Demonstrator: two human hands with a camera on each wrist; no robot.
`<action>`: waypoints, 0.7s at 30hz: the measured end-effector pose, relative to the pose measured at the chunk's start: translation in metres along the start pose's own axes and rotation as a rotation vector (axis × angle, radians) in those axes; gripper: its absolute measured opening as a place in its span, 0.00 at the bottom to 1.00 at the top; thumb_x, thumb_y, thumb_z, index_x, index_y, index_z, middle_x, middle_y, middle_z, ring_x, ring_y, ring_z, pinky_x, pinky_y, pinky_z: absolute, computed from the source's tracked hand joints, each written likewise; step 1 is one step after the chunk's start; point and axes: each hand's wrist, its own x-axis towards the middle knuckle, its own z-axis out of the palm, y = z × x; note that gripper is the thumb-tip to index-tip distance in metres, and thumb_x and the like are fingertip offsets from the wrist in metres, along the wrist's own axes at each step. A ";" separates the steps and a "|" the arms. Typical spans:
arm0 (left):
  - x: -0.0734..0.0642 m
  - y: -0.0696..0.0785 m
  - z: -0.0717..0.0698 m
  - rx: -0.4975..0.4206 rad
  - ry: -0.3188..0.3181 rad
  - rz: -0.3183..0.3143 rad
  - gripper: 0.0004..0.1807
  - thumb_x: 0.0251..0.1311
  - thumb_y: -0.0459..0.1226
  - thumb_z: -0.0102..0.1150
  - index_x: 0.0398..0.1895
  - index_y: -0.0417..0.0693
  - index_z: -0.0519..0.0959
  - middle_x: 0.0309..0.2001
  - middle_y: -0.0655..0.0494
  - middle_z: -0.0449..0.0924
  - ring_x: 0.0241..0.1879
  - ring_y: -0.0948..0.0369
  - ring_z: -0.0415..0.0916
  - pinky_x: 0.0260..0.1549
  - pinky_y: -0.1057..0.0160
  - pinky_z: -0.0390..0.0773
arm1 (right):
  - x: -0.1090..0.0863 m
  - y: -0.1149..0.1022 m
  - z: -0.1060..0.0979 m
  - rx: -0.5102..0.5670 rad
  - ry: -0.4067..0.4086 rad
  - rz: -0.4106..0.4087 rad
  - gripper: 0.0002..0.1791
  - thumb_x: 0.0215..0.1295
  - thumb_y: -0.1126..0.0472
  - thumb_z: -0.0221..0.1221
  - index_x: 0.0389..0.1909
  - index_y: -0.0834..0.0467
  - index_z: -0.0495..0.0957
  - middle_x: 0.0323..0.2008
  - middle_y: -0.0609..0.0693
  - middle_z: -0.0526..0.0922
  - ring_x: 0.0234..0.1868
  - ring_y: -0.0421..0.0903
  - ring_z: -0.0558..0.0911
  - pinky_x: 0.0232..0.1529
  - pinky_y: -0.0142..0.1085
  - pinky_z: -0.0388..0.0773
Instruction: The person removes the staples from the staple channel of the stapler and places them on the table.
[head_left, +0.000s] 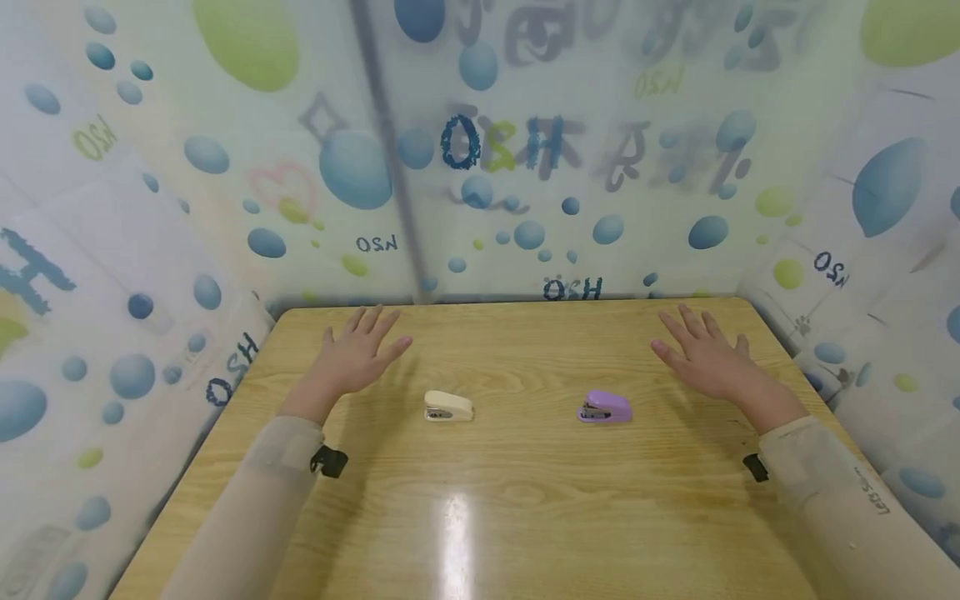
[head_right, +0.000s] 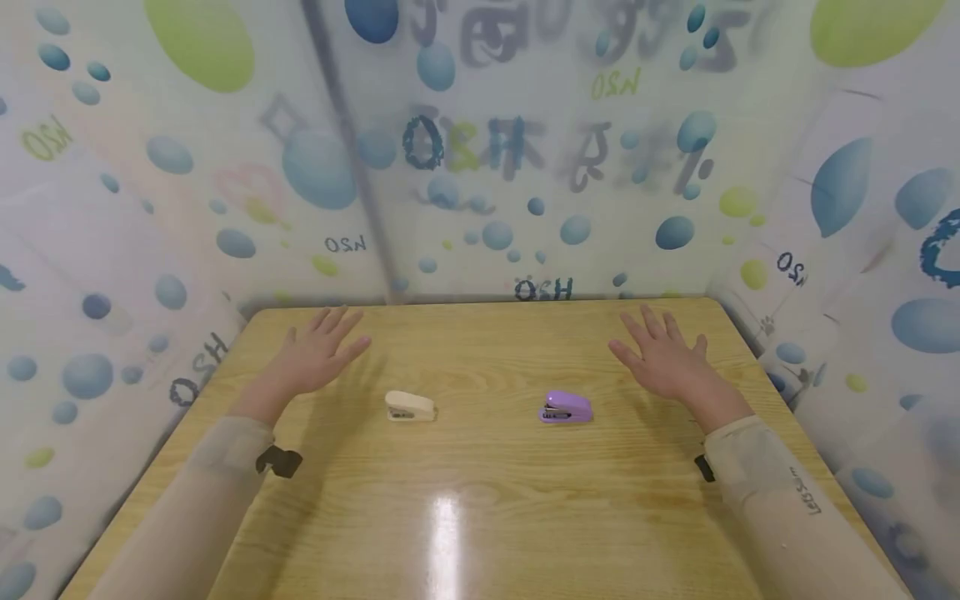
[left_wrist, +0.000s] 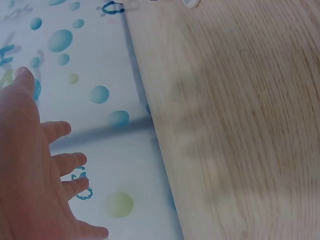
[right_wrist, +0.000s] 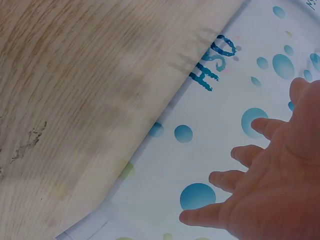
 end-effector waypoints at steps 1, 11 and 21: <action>0.000 0.001 -0.001 -0.003 0.000 0.001 0.48 0.76 0.74 0.26 0.88 0.57 0.47 0.88 0.42 0.39 0.86 0.35 0.36 0.70 0.14 0.37 | 0.000 0.000 0.000 0.000 0.001 0.000 0.48 0.81 0.26 0.33 0.88 0.51 0.38 0.86 0.66 0.31 0.83 0.78 0.35 0.66 0.88 0.32; 0.007 0.035 -0.016 0.000 0.003 0.044 0.49 0.73 0.76 0.25 0.89 0.63 0.45 0.88 0.45 0.41 0.87 0.39 0.34 0.73 0.17 0.36 | 0.005 -0.013 -0.011 0.001 -0.008 -0.015 0.48 0.81 0.26 0.33 0.88 0.51 0.37 0.86 0.65 0.30 0.83 0.78 0.34 0.66 0.87 0.30; 0.022 0.103 -0.005 -0.006 -0.016 0.164 0.46 0.75 0.73 0.33 0.88 0.61 0.50 0.88 0.48 0.48 0.87 0.43 0.44 0.76 0.22 0.46 | 0.010 -0.046 -0.010 0.045 0.000 -0.111 0.47 0.81 0.28 0.38 0.88 0.50 0.43 0.86 0.66 0.42 0.84 0.76 0.44 0.68 0.86 0.35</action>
